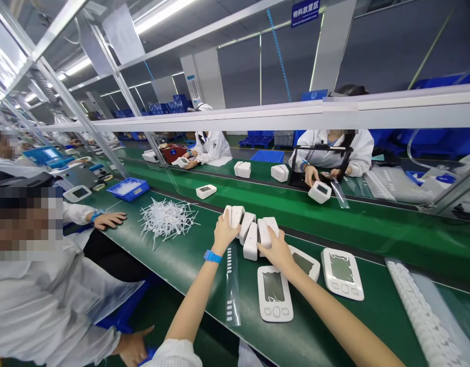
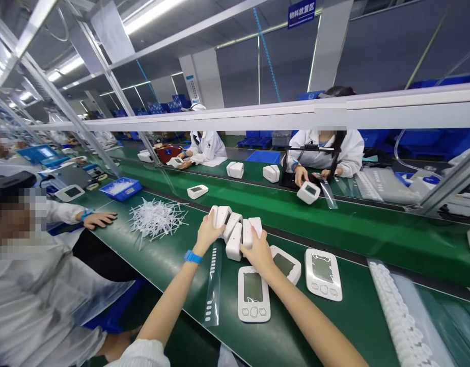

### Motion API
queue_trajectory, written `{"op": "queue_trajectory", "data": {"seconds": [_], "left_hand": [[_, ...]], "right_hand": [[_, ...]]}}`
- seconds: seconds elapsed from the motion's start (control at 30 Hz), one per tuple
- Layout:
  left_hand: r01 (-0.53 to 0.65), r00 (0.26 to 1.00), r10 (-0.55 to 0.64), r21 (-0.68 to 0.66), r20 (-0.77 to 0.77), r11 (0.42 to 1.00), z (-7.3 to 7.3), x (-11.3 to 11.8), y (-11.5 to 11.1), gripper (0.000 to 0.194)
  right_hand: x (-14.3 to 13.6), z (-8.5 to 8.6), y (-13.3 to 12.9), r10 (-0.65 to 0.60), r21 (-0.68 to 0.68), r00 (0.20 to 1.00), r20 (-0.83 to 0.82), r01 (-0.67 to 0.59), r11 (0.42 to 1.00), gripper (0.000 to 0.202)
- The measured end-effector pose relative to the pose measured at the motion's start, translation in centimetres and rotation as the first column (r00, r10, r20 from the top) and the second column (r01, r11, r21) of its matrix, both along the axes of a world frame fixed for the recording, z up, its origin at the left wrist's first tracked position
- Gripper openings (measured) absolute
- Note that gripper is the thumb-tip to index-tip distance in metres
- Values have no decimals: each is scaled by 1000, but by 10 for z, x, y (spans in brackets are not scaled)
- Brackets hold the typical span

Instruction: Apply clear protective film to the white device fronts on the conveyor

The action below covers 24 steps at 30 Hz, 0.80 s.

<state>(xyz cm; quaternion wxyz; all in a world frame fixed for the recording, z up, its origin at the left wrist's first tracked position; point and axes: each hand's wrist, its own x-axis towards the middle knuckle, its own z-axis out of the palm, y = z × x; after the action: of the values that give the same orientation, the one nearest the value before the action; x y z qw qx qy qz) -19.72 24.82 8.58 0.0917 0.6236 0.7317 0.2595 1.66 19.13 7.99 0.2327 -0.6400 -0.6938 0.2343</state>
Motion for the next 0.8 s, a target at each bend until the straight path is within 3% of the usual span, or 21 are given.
{"op": "queue_trajectory", "data": {"seconds": [0.33,0.47,0.53,0.63,0.8], "left_hand": [[154,988,-154,-10,19,988,-7,4,22,87],[192,981,-191,-19,43,981,-12,-1,24,81],[191,981,-190,-15,47,981,-14,0,22,82],[191,980,-191,-11,54,981,-17,1,19,83],[201,977,-200,-9,73,979,-17,0,20,85]], "right_hand": [[-4,-13,-6,14,-42,998,55,-12,999,78],[-1,-10,-10,40,-53,997,67,-37,998,74],[0,-6,-10,40,4,992,120,-40,999,75],[-5,3,-3,96,113,971,218,-123,986,86],[-28,12,22,299,7,872,388,-327,945,116]]}}
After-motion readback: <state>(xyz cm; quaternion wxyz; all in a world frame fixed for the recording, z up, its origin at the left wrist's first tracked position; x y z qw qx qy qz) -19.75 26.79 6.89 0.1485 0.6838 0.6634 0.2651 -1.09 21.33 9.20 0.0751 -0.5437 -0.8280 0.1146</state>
